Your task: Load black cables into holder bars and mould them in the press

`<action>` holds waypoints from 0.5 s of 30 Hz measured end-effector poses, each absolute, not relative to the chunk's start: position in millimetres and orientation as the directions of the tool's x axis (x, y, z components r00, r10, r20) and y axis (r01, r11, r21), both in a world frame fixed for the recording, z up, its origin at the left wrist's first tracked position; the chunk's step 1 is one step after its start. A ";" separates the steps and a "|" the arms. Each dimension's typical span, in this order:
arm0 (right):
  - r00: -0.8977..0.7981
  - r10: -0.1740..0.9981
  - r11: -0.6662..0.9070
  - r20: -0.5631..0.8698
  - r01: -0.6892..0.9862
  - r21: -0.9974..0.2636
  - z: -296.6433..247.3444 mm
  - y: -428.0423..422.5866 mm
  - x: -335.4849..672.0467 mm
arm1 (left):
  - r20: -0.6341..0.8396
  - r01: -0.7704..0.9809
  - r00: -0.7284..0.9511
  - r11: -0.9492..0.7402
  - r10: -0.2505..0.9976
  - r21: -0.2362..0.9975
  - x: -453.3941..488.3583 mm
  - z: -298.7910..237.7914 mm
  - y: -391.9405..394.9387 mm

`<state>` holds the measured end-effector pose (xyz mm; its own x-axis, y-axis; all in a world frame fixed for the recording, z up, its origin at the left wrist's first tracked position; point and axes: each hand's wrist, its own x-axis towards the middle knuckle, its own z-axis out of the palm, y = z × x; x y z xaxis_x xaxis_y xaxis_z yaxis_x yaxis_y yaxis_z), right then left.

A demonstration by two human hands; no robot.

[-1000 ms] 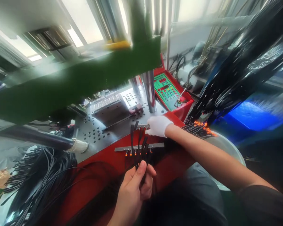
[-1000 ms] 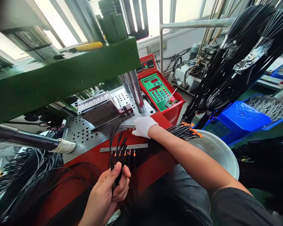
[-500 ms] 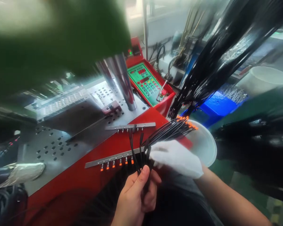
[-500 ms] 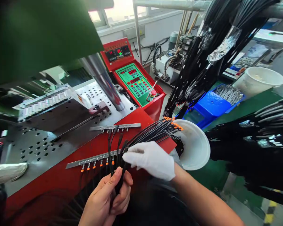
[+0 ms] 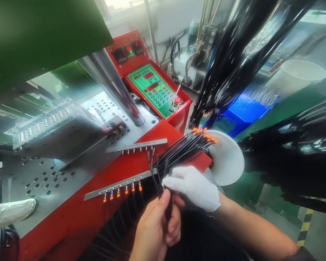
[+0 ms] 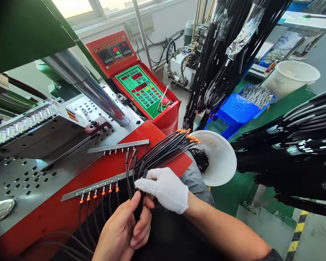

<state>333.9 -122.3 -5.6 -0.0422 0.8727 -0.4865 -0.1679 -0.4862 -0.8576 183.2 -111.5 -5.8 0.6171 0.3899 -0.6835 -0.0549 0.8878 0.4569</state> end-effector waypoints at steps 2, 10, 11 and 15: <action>-0.055 0.873 -0.486 -0.484 -0.160 -0.859 -5.5 -122.9 334.8 | -0.685 -0.048 0.607 0.878 0.404 0.476 184.7 -5.4 -112.6; 0.423 0.904 -0.110 -0.070 0.073 -0.991 -2.2 -138.9 323.6 | -0.647 0.066 0.530 0.734 0.548 0.676 178.7 -6.6 -117.5; 0.434 0.900 -0.095 -0.050 0.082 -0.992 1.9 -141.1 324.6 | -0.611 0.104 0.535 0.673 0.583 0.733 176.7 -6.3 -118.4; 0.312 0.944 -0.118 -0.110 0.007 -0.993 17.5 -146.2 338.3 | -0.413 0.193 0.462 0.365 0.785 0.911 166.1 9.4 -113.0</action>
